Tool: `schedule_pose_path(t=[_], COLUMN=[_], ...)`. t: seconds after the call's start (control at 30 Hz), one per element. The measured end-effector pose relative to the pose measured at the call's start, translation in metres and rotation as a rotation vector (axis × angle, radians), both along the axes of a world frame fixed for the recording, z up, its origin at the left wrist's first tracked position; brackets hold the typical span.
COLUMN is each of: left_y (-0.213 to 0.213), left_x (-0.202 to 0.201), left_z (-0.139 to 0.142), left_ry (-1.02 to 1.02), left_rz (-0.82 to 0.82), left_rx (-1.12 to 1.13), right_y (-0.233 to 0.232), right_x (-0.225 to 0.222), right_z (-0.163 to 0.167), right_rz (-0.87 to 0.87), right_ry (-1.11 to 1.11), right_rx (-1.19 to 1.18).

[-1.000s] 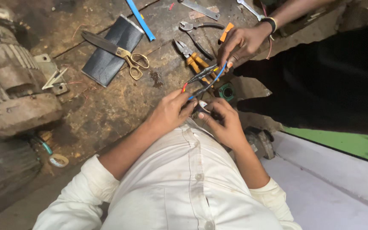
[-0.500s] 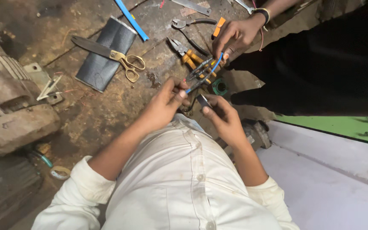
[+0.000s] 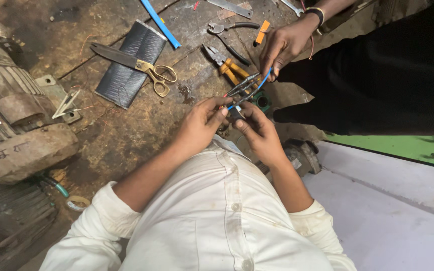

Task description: The person strips insulation from several colored wires using pliers and a knife, twists exposed conductors, and wraps the joints with electrical tape. A second person assists by holding wires and using pliers nearby.

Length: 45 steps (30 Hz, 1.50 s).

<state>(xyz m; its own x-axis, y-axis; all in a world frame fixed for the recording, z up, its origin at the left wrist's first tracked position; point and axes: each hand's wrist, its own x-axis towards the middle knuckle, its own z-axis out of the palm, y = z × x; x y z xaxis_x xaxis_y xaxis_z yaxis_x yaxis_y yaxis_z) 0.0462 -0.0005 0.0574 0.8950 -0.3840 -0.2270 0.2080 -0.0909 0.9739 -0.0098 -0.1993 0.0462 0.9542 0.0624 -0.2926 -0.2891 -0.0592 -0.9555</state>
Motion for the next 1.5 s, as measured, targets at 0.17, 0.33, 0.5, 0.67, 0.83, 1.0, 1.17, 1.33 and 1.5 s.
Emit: schedule_pose_path(t=[0.17, 0.33, 0.5, 0.67, 0.83, 1.0, 1.17, 1.33, 1.5], left_y=[0.001, 0.004, -0.003, -0.016, -0.015, -0.008, -0.006, -0.013, -0.026], left_x=[-0.003, 0.0, 0.003, -0.005, -0.007, -0.008, 0.001, 0.007, 0.002], left_z=[0.001, 0.001, -0.008, -0.024, -0.035, -0.033, -0.026, -0.015, -0.017], left_ry=[-0.202, -0.34, -0.297, -0.362, -0.389, -0.387, -0.306, -0.306, -0.334], left_rz=[0.058, -0.034, 0.0, 0.088, 0.043, 0.06, 0.066, 0.123, 0.231], left_rx=[0.109, 0.087, 0.17, 0.14, 0.147, 0.159, -0.006, 0.189, 0.159], right_y=[-0.001, -0.006, 0.001, -0.003, -0.015, -0.01, 0.007, 0.013, 0.004], right_x=[-0.015, -0.016, 0.008, 0.008, 0.022, 0.01, 0.003, 0.024, 0.009], right_z=[0.03, 0.053, 0.021, 0.002, 0.006, 0.035, 0.074, 0.057, 0.005], right_rz=[0.049, 0.008, -0.238, -0.066, 0.18, 0.355, 0.055, 0.005, -0.236], right_ry=[0.003, 0.006, -0.057, -0.24, -0.554, -0.71, -0.23, -0.482, -0.28], right_rx=[0.095, 0.254, 0.32, 0.272, -0.545, -1.071, -0.117, -0.501, -0.041])
